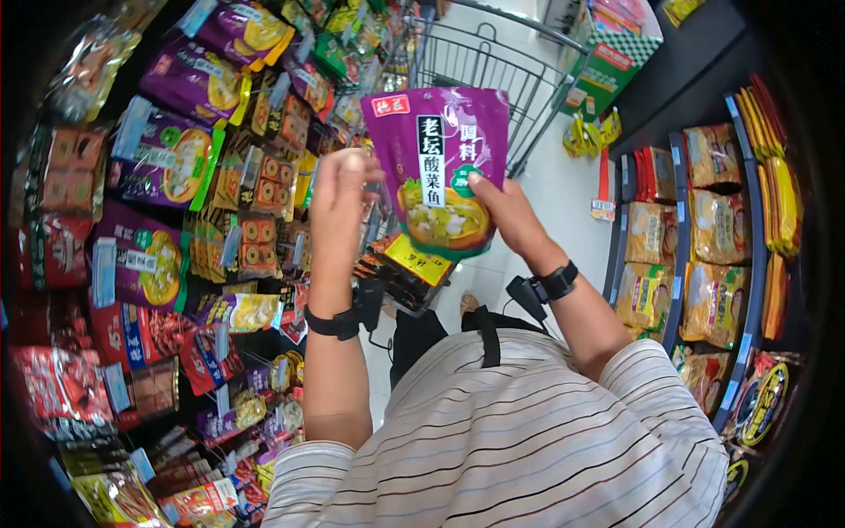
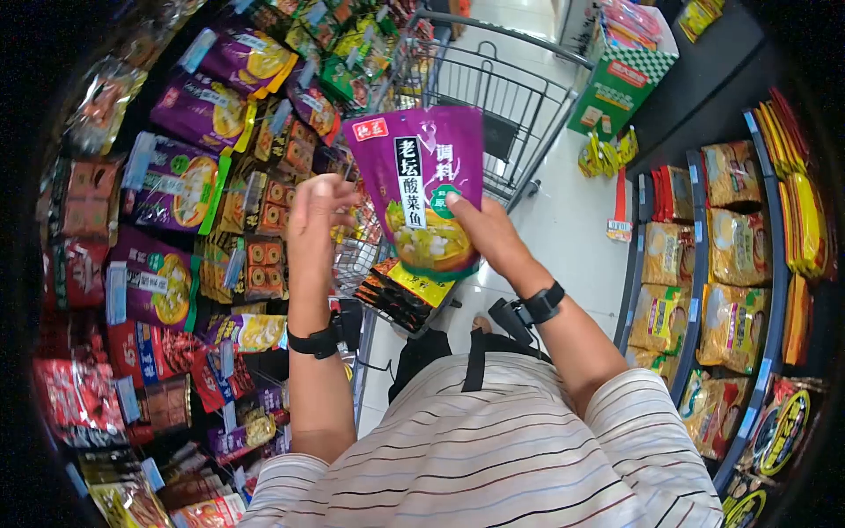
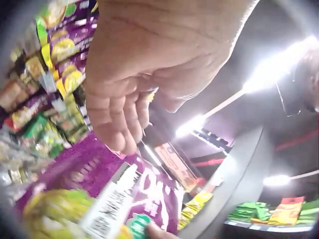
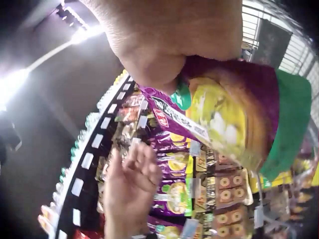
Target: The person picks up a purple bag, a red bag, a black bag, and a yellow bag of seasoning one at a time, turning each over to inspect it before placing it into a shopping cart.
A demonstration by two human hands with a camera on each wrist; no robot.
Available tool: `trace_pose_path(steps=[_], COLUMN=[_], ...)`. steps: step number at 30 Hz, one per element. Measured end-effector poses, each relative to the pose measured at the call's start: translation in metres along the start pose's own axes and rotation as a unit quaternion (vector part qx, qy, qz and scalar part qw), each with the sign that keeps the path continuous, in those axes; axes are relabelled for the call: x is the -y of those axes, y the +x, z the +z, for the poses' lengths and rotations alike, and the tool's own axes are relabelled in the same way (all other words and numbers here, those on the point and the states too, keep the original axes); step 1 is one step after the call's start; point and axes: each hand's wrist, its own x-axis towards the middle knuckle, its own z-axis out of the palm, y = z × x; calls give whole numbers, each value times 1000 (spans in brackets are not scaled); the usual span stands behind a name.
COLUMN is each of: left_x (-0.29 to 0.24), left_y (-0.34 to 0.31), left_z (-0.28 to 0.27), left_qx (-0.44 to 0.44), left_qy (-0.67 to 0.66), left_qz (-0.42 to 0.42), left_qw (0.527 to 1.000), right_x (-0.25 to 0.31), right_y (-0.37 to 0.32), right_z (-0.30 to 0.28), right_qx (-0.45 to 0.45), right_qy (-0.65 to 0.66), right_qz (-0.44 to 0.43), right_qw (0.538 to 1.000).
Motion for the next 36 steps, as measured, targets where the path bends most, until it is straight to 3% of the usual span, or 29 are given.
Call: trace_pose_path(steps=[2, 5, 10, 12, 16, 24, 36], left_x=[20, 26, 25, 21, 15, 21, 38], left_y=[-8, -40, -94, -107, -131, -168, -194], left_z=[-31, -52, -56, -46, -43, -54, -55], left_qx=[-104, -84, 30, 14, -46, -98, -180], left_qy=[128, 36, -103, -94, -132, -221, -184], left_qz=[50, 1, -108, -41, -68, -57, -40], left_qw=[985, 996, 988, 995, 988, 969, 965], right_x=[6, 23, 37, 44, 41, 31, 24], right_y=[-1, -8, -9, -12, -14, -17, -33], right_z=[0, 5, 24, 35, 54, 83, 96], right_qx=[52, 102, 197, 223, 266, 304, 337], right_qy=[132, 190, 231, 243, 241, 248, 259], right_qz=[-1, 18, 8, 8, 19, 55, 68], right_qw=[990, 976, 953, 944, 933, 918, 903])
